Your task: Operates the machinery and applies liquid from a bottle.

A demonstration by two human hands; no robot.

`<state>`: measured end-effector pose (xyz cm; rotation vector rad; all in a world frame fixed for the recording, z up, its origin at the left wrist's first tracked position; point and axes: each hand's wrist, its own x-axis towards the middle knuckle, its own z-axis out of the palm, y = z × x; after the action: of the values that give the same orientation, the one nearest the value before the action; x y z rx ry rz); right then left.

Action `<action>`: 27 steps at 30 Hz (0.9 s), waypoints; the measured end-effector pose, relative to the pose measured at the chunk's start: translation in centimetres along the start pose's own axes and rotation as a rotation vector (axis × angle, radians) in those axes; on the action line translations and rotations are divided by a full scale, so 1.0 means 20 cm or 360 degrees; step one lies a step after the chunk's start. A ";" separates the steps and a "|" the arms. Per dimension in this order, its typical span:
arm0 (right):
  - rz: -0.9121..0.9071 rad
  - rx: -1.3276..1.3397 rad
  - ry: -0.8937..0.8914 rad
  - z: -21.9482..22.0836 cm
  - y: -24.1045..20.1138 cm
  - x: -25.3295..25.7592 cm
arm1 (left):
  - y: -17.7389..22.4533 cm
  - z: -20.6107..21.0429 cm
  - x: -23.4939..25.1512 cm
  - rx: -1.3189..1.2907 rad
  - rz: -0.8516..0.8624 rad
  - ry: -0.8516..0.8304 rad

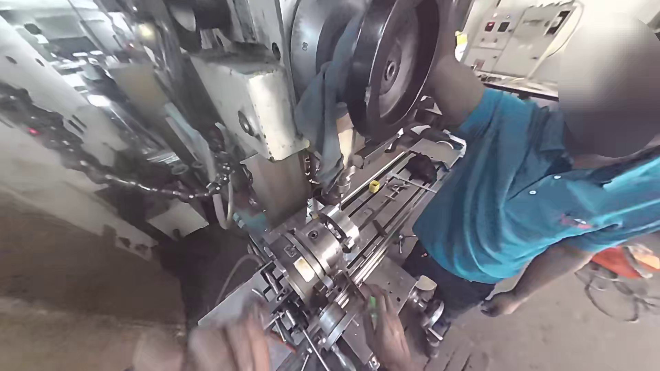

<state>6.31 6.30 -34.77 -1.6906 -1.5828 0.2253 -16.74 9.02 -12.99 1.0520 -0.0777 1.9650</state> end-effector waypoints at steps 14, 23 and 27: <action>0.0863 0.0397 -0.0681 0.23 0.88 -0.11 | -0.70 -0.65 0.14 0.2444 -0.0806 0.0222; 0.0838 0.0516 -0.0582 0.38 0.90 -0.06 | -0.70 -0.65 0.14 0.2727 -0.0826 0.0293; 0.0691 0.0659 -0.0502 0.07 0.83 -0.04 | -0.71 -0.64 0.15 0.2707 -0.0828 0.0407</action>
<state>17.94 7.69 -46.62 -1.6951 -1.2437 1.0105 -15.52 25.04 -23.62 1.4673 2.0516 1.3362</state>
